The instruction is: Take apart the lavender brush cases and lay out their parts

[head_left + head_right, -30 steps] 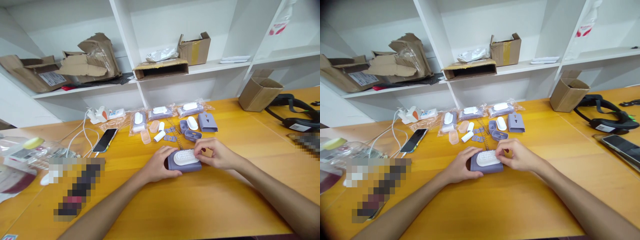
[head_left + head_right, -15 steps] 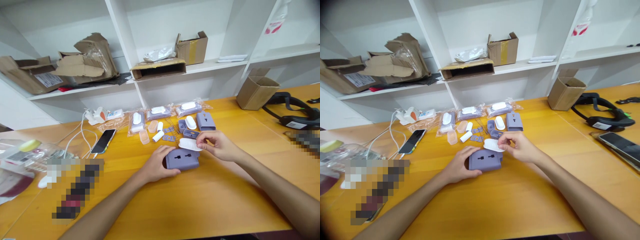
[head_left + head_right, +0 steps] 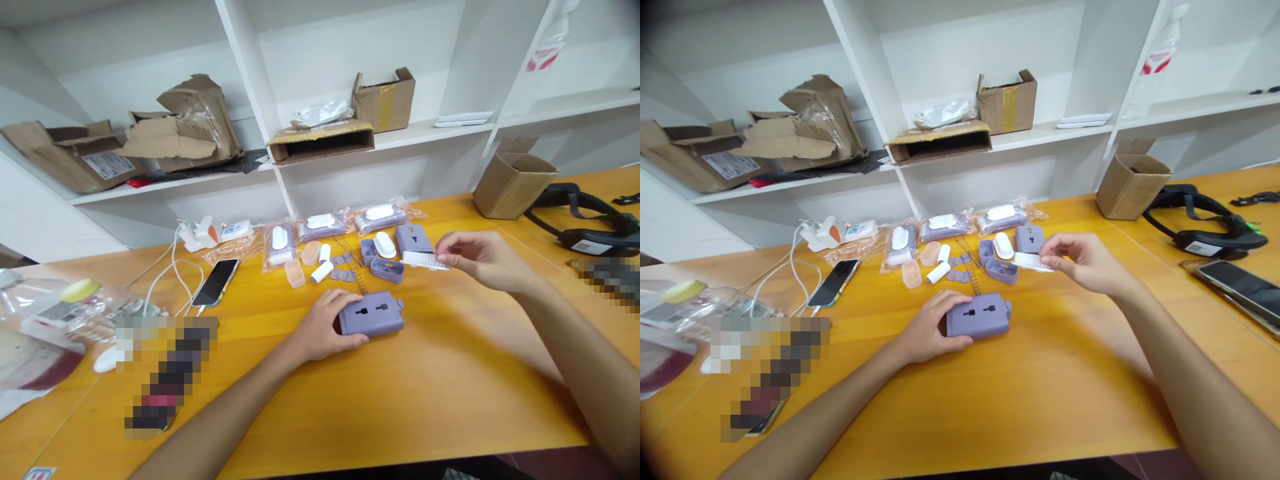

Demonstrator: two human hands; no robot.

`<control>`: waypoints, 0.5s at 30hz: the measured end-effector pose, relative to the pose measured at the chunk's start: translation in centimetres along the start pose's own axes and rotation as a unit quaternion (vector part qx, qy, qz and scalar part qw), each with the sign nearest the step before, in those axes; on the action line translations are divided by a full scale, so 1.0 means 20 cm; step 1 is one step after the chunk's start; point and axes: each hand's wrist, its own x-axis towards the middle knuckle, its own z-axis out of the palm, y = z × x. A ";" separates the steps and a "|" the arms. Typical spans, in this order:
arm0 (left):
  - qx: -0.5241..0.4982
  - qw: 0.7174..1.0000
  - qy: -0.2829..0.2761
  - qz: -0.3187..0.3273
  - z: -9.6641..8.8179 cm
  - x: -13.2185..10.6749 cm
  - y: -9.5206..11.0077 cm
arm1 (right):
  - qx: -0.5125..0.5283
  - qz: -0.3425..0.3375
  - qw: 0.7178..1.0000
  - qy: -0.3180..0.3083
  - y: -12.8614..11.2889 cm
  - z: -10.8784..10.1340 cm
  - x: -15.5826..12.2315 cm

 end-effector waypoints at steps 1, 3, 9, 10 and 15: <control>0.000 1.000 -0.002 0.000 0.00 0.00 0.00 | -0.008 0.011 1.000 -0.007 0.01 -0.03 0.00; 0.000 1.000 -0.004 0.000 0.00 0.00 0.00 | -0.036 0.021 0.999 -0.035 0.03 -0.08 0.00; 0.001 1.000 0.000 0.003 -0.01 0.00 0.01 | -0.122 0.018 0.979 -0.161 0.07 -0.02 0.00; 0.003 1.000 0.001 0.004 -0.01 0.00 0.00 | -0.122 0.023 0.977 -0.174 0.08 0.01 0.00; 0.007 1.000 -0.003 0.004 -0.01 0.00 0.00 | -0.116 0.028 0.968 -0.221 0.11 0.15 0.01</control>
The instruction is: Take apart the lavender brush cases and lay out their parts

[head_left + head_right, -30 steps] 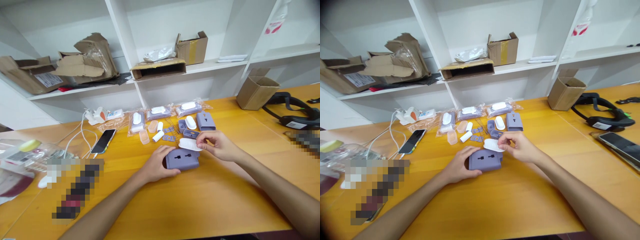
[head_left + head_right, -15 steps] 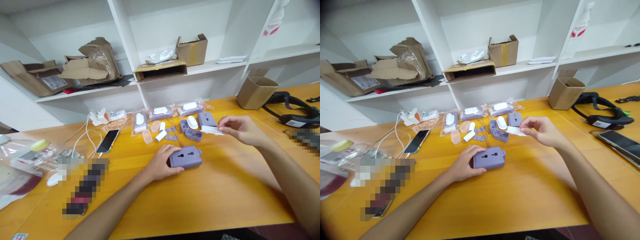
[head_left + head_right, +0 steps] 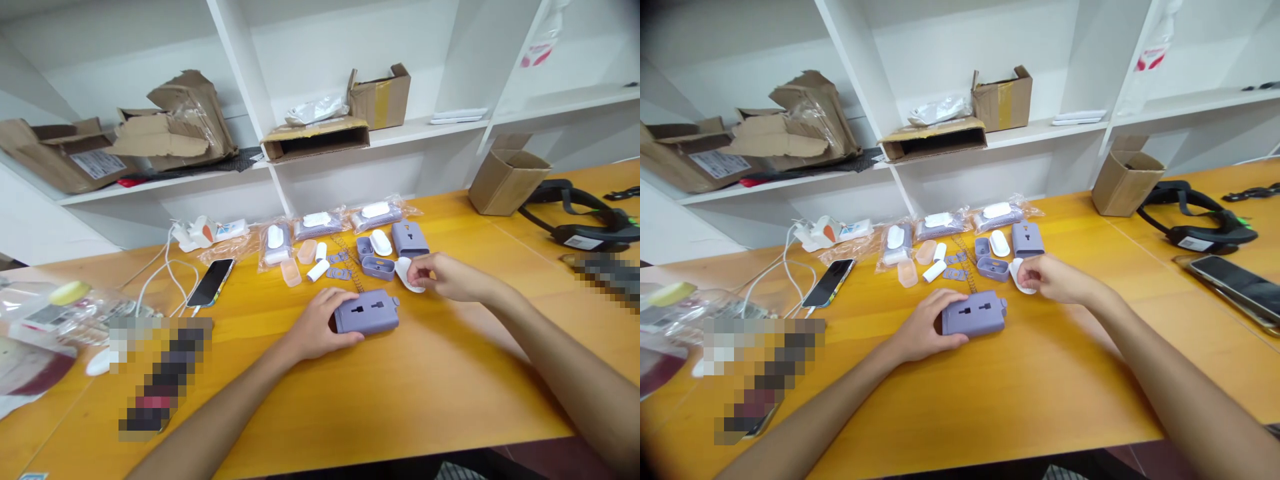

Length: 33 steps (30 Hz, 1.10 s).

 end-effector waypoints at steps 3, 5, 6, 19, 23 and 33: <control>0.004 1.000 0.000 0.001 0.00 0.00 0.00 | -0.005 -0.024 1.000 0.007 -0.02 0.06 0.03; 0.008 1.000 0.000 0.003 0.00 0.00 0.00 | -0.009 -0.040 0.999 0.018 -0.03 0.10 0.04; 0.009 1.000 0.000 0.004 0.00 0.00 0.00 | -0.009 -0.048 0.999 0.023 -0.04 0.12 0.04; -0.016 0.998 -0.007 0.058 0.01 -0.02 0.01 | -0.039 -0.157 0.985 0.068 -0.18 0.20 0.01; -0.025 0.998 -0.019 0.046 0.01 -0.02 0.01 | -0.041 -0.182 0.982 -0.004 -0.24 0.24 -0.01; -0.022 0.997 -0.058 0.047 -0.01 -0.02 0.00 | -0.119 -0.127 0.980 -0.094 -0.35 0.24 -0.08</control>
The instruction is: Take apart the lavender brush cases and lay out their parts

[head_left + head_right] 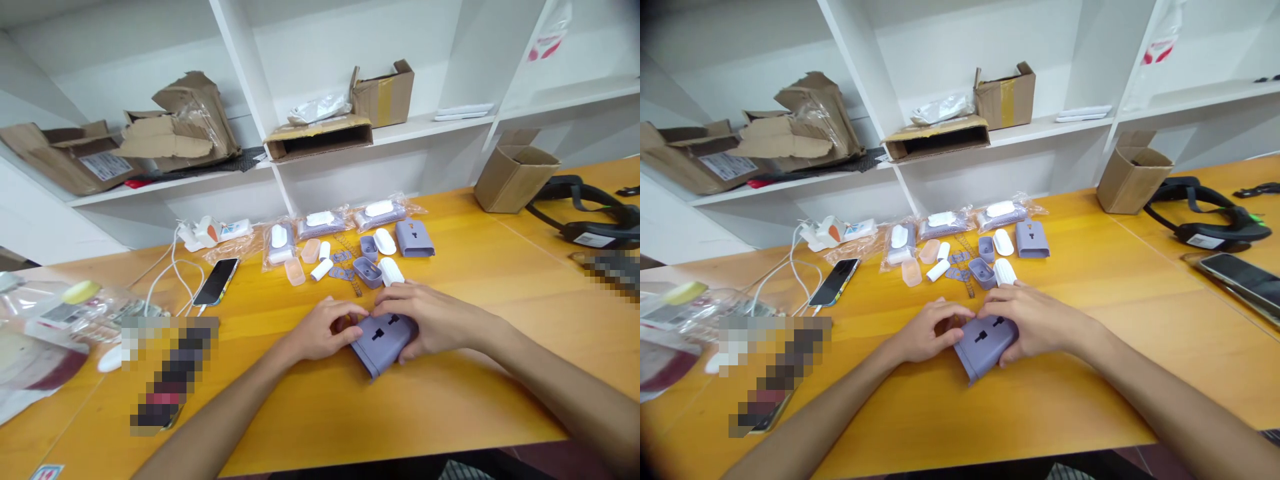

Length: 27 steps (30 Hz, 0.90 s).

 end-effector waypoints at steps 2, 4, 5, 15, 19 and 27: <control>-0.002 1.000 -0.001 -0.003 0.00 0.00 0.00 | 0.016 0.021 1.000 -0.005 -0.01 0.01 -0.05; -0.003 1.000 -0.001 -0.008 0.01 0.00 -0.01 | 0.035 0.050 0.998 -0.003 0.00 0.02 -0.14; -0.002 1.000 -0.002 -0.010 0.01 0.00 0.00 | 0.040 0.059 0.997 -0.002 0.02 0.02 -0.19; 0.029 0.999 -0.006 -0.019 0.01 0.00 0.02 | -0.073 0.188 0.964 0.171 0.31 -0.03 -0.86; 0.047 0.999 -0.004 -0.019 0.02 0.01 0.01 | -0.148 0.156 0.958 0.188 0.40 -0.05 -0.96; 0.062 0.998 -0.006 -0.015 0.02 0.01 0.00 | -0.100 0.153 0.963 0.199 0.32 -0.01 -0.73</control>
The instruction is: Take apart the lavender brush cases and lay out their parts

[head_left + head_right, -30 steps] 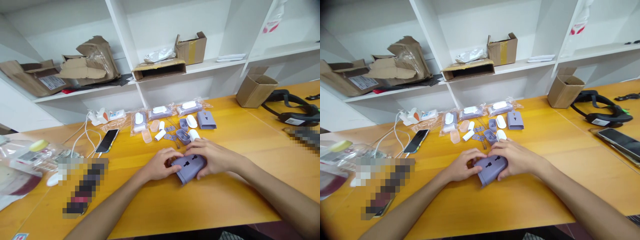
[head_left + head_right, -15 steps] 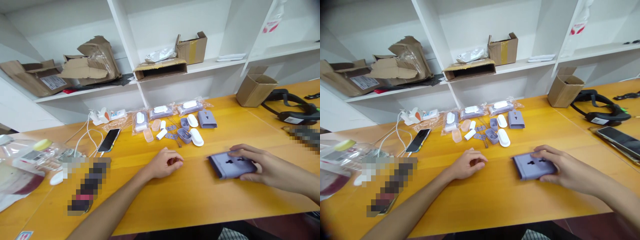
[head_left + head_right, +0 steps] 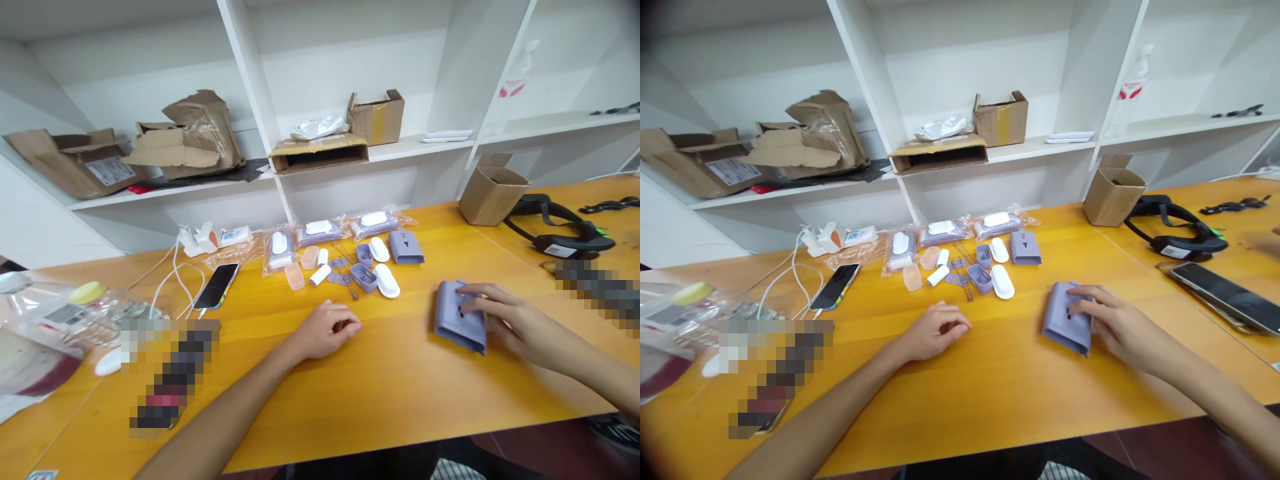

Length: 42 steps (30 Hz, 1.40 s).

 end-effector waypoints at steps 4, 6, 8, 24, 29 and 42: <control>0.000 1.000 -0.004 0.003 0.00 0.00 0.00 | 0.051 -0.020 0.998 -0.041 -0.09 0.01 0.11; 0.000 1.000 -0.004 0.003 -0.01 0.00 0.00 | 0.067 -0.020 0.996 -0.052 -0.10 0.02 0.17; -0.001 1.000 -0.005 0.003 -0.01 0.00 0.00 | 0.084 -0.020 0.995 -0.058 -0.09 0.02 0.23; 0.059 0.996 0.072 0.014 0.03 0.00 -0.01 | 0.032 -0.006 0.999 0.029 0.04 0.15 0.41; 0.094 0.994 0.064 -0.005 0.04 -0.01 0.00 | -0.031 0.015 0.997 0.075 -0.02 0.17 0.39; 0.183 0.978 0.023 -0.095 0.15 -0.04 0.06 | -0.080 -0.007 0.996 -0.026 -0.58 0.51 0.13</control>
